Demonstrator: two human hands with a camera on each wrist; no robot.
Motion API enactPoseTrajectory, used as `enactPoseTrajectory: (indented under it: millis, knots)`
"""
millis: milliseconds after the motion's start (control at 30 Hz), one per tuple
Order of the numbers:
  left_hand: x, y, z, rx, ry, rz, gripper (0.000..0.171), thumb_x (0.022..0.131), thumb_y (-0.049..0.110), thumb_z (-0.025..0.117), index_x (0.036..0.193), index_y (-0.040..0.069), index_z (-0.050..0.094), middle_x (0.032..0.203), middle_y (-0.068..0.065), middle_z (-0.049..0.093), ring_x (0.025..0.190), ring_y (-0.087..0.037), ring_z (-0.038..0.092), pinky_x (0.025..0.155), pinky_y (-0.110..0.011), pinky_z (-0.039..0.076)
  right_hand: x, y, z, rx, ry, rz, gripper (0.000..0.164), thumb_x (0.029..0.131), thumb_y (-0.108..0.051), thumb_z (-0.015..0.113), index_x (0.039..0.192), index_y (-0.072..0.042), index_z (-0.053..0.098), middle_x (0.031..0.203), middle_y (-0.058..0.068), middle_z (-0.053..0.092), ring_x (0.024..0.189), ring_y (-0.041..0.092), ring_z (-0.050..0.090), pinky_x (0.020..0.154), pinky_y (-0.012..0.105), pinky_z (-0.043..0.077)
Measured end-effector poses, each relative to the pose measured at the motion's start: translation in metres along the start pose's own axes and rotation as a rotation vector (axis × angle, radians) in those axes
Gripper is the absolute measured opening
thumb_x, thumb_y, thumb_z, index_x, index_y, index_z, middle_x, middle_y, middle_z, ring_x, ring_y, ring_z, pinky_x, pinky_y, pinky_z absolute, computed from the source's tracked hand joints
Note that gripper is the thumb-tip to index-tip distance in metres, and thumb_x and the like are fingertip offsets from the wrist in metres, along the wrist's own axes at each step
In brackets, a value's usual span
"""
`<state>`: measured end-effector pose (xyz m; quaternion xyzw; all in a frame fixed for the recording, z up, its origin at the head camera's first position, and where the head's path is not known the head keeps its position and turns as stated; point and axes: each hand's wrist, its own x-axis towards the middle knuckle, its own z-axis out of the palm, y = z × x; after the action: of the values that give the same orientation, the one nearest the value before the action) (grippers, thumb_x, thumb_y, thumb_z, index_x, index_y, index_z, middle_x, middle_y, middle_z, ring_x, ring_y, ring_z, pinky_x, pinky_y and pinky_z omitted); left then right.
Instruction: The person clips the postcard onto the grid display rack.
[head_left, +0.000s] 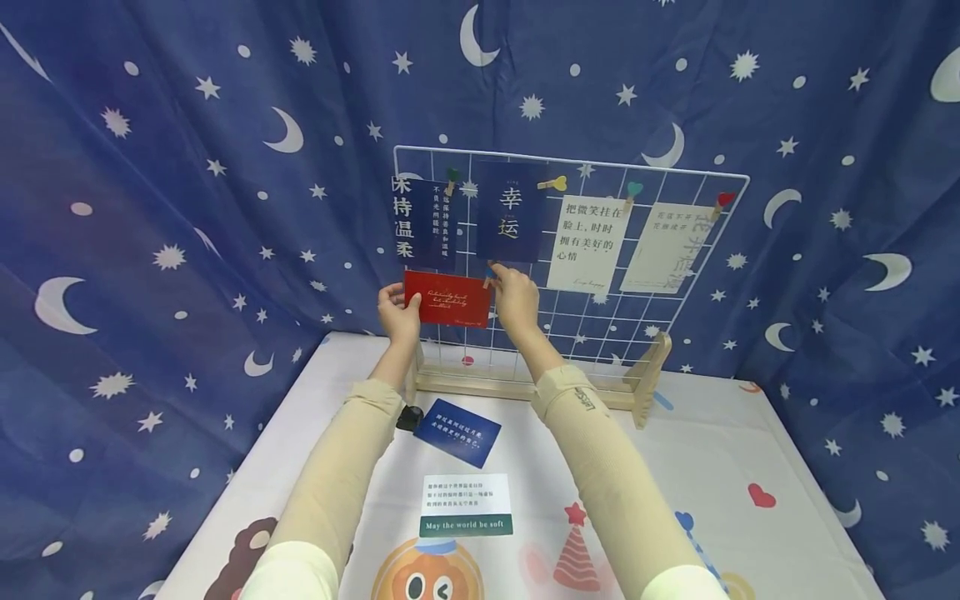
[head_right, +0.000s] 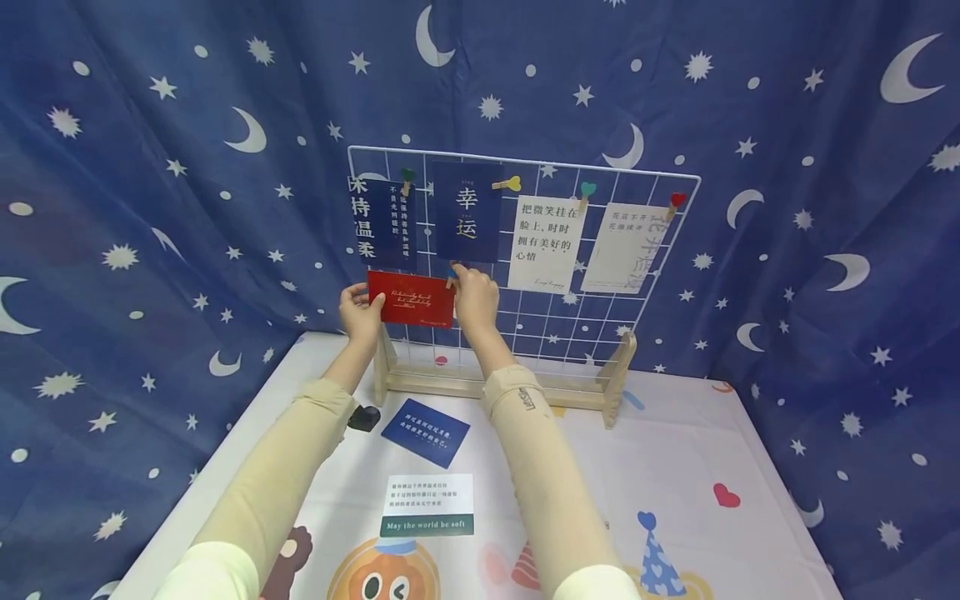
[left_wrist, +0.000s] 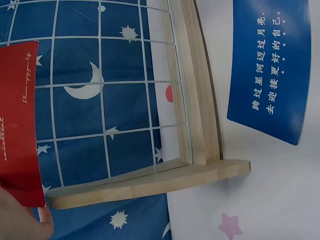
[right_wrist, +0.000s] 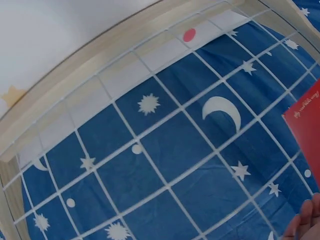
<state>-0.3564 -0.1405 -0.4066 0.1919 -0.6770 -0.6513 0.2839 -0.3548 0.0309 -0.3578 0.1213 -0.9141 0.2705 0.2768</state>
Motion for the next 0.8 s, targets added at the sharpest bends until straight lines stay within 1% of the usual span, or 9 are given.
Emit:
enactPoseTrajectory:
  millis: [100, 200, 333, 400, 500, 567, 667, 767, 800]
  knots:
    - [-0.001, 0.003, 0.000, 0.004, 0.007, 0.018, 0.029, 0.085, 0.000, 0.066, 0.112, -0.001, 0.055, 0.096, -0.015, 0.057, 0.080, -0.017, 0.051, 0.073, -0.025, 0.048, -0.005, 0.007, 0.004, 0.063, -0.007, -0.026, 0.031, 0.091, -0.012, 0.059, 0.122, -0.008, 0.062, 0.091, 0.012, 0.071, 0.076, 0.024, 0.065, 0.068, 0.033, 0.052]
    - [0.003, 0.000, -0.001, 0.012, 0.012, 0.027, 0.026, 0.083, -0.001, 0.067, 0.108, -0.002, 0.057, 0.093, -0.015, 0.056, 0.080, -0.018, 0.051, 0.075, -0.026, 0.047, -0.011, 0.013, 0.007, 0.155, 0.001, -0.052, 0.037, 0.092, -0.010, 0.058, 0.129, -0.007, 0.056, 0.078, 0.013, 0.067, 0.062, 0.021, 0.056, 0.055, 0.028, 0.044]
    - [0.008, -0.005, -0.004, -0.028, -0.009, 0.074, 0.024, 0.079, 0.002, 0.072, 0.100, 0.003, 0.061, 0.089, -0.012, 0.062, 0.078, -0.018, 0.056, 0.076, -0.029, 0.050, -0.018, 0.020, 0.009, 0.200, 0.061, -0.120, 0.039, 0.094, -0.010, 0.055, 0.133, -0.007, 0.053, 0.071, 0.012, 0.063, 0.056, 0.018, 0.050, 0.050, 0.024, 0.038]
    - [0.028, -0.034, 0.001, -0.093, -0.013, 0.136, 0.024, 0.075, 0.007, 0.077, 0.094, 0.008, 0.062, 0.083, -0.007, 0.063, 0.073, -0.016, 0.057, 0.070, -0.025, 0.050, -0.022, 0.023, 0.008, 0.203, 0.095, -0.154, 0.038, 0.094, -0.011, 0.054, 0.132, -0.007, 0.054, 0.075, 0.011, 0.064, 0.057, 0.018, 0.051, 0.051, 0.024, 0.040]
    - [0.052, -0.064, 0.006, -0.101, -0.060, 0.132, 0.028, 0.075, 0.010, 0.078, 0.097, 0.010, 0.062, 0.085, -0.007, 0.064, 0.076, -0.018, 0.061, 0.074, -0.028, 0.053, -0.026, 0.028, 0.007, 0.220, 0.126, -0.164, 0.033, 0.094, -0.009, 0.054, 0.128, -0.007, 0.057, 0.079, 0.012, 0.066, 0.058, 0.018, 0.052, 0.051, 0.024, 0.042]
    - [0.066, -0.084, 0.012, -0.116, -0.049, 0.146, 0.029, 0.075, 0.013, 0.080, 0.098, 0.011, 0.062, 0.085, -0.007, 0.063, 0.076, -0.018, 0.060, 0.073, -0.026, 0.052, -0.029, 0.030, 0.006, 0.239, 0.140, -0.144, 0.031, 0.094, -0.008, 0.055, 0.124, -0.005, 0.060, 0.080, 0.012, 0.066, 0.057, 0.018, 0.053, 0.050, 0.024, 0.042]
    - [0.043, -0.055, 0.002, -0.060, -0.050, 0.106, 0.030, 0.078, 0.011, 0.077, 0.103, 0.007, 0.061, 0.093, -0.013, 0.062, 0.084, -0.024, 0.060, 0.084, -0.034, 0.052, -0.032, 0.035, 0.006, 0.273, 0.152, -0.109, 0.027, 0.094, -0.010, 0.056, 0.119, -0.005, 0.063, 0.079, 0.012, 0.067, 0.056, 0.018, 0.053, 0.050, 0.022, 0.040]
    - [0.017, -0.026, -0.007, -0.057, -0.034, 0.152, 0.026, 0.078, 0.005, 0.074, 0.100, 0.003, 0.061, 0.089, -0.012, 0.062, 0.075, -0.012, 0.057, 0.076, -0.022, 0.051, -0.034, 0.038, 0.008, 0.347, 0.163, -0.084, 0.026, 0.093, -0.011, 0.057, 0.117, -0.003, 0.064, 0.079, 0.013, 0.067, 0.056, 0.020, 0.056, 0.050, 0.019, 0.041]
    - [0.007, -0.013, -0.010, -0.014, -0.040, 0.133, 0.026, 0.080, 0.001, 0.071, 0.103, -0.001, 0.060, 0.093, -0.017, 0.062, 0.077, -0.012, 0.056, 0.079, -0.022, 0.050, -0.035, 0.038, 0.008, 0.373, 0.166, -0.078, 0.025, 0.093, -0.011, 0.057, 0.116, -0.002, 0.064, 0.078, 0.014, 0.067, 0.056, 0.021, 0.057, 0.051, 0.017, 0.042]
